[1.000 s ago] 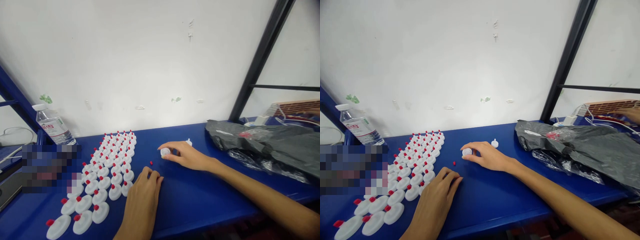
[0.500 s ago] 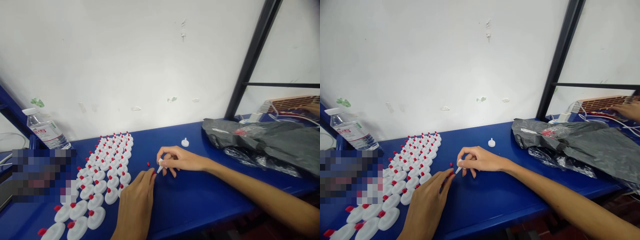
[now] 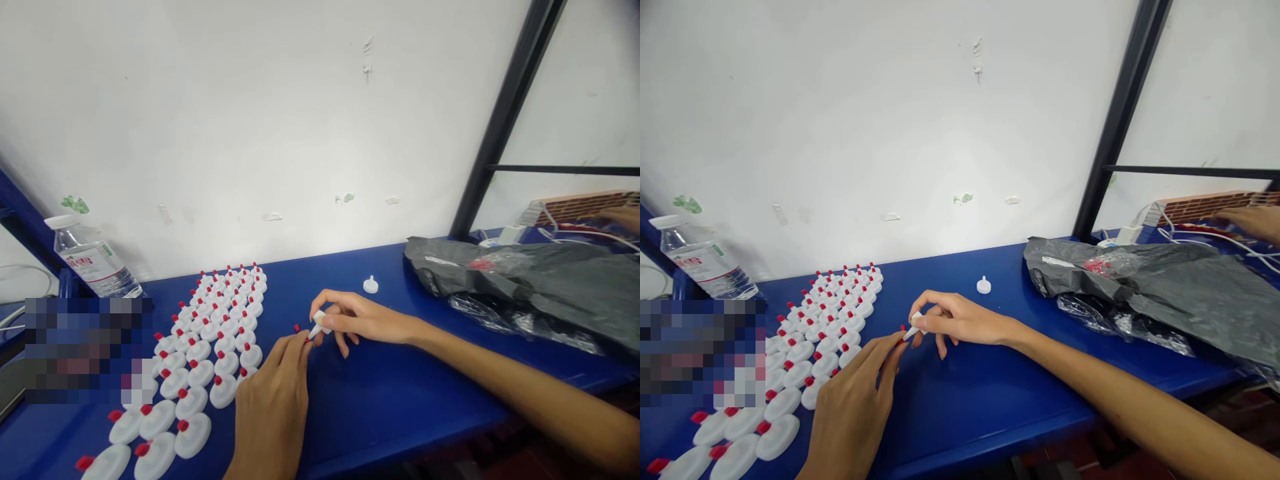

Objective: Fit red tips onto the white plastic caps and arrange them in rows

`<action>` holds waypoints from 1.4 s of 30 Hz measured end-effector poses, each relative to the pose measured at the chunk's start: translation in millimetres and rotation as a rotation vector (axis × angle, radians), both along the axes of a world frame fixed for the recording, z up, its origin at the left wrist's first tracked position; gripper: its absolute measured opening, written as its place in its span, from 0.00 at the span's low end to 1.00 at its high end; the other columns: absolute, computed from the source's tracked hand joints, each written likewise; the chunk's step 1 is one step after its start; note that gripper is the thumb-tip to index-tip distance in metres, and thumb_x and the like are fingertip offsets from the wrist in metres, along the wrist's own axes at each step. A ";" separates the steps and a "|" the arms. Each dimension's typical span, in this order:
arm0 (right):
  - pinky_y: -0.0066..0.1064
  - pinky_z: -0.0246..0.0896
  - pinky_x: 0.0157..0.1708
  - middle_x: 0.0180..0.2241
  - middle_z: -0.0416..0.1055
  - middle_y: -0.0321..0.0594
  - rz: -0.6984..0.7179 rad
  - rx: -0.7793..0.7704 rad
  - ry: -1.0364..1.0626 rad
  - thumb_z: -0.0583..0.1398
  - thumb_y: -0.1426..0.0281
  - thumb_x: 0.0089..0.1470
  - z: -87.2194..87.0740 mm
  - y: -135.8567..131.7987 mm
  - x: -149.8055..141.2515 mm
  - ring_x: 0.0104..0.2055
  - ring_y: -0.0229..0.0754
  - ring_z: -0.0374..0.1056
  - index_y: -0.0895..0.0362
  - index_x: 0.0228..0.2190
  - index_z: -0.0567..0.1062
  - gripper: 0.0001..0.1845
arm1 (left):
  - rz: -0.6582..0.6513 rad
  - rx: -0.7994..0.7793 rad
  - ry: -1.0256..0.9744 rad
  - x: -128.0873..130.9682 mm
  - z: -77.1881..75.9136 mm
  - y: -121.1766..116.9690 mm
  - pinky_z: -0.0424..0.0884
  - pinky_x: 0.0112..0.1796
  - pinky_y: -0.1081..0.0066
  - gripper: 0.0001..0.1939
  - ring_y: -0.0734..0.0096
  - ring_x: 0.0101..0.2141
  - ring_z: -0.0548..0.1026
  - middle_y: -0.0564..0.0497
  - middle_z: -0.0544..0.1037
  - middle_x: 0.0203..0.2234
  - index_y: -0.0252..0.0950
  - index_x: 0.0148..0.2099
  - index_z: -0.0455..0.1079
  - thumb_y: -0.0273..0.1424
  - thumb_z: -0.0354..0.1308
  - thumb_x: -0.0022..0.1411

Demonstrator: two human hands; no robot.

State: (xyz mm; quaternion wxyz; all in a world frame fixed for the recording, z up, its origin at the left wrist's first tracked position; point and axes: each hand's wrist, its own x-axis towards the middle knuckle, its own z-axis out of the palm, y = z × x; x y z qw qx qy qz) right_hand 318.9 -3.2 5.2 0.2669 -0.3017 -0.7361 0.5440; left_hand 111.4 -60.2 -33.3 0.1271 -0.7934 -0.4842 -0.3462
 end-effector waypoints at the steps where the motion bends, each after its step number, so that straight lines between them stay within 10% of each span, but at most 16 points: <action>1: 0.23 0.57 0.22 0.41 0.78 0.43 0.000 -0.001 0.002 0.57 0.53 0.64 0.5 -0.4 0.0 0.24 0.32 0.70 0.56 0.47 0.67 0.20 | 0.001 0.001 -0.007 0.2 -0.1 -0.1 0.68 0.24 0.77 0.14 0.74 0.29 0.80 0.53 0.83 0.39 0.39 0.48 0.74 0.31 0.47 0.74; 24: 0.22 0.56 0.23 0.46 0.76 0.43 0.064 -0.075 0.061 0.59 0.56 0.63 0.9 -3.5 -1.4 0.27 0.33 0.75 0.54 0.47 0.64 0.18 | -0.040 0.148 -0.047 -0.3 2.4 0.5 0.70 0.30 0.78 0.11 0.75 0.31 0.80 0.53 0.82 0.38 0.37 0.51 0.73 0.29 0.51 0.72; 42: 0.21 0.58 0.21 0.45 0.78 0.49 0.254 -0.190 0.134 0.55 0.54 0.66 -15.9 2.5 -0.4 0.29 0.35 0.75 0.55 0.45 0.63 0.18 | -0.252 -0.061 -0.128 -8.8 11.4 -1.6 0.70 0.27 0.81 0.18 0.80 0.27 0.75 0.53 0.77 0.33 0.40 0.53 0.74 0.22 0.47 0.70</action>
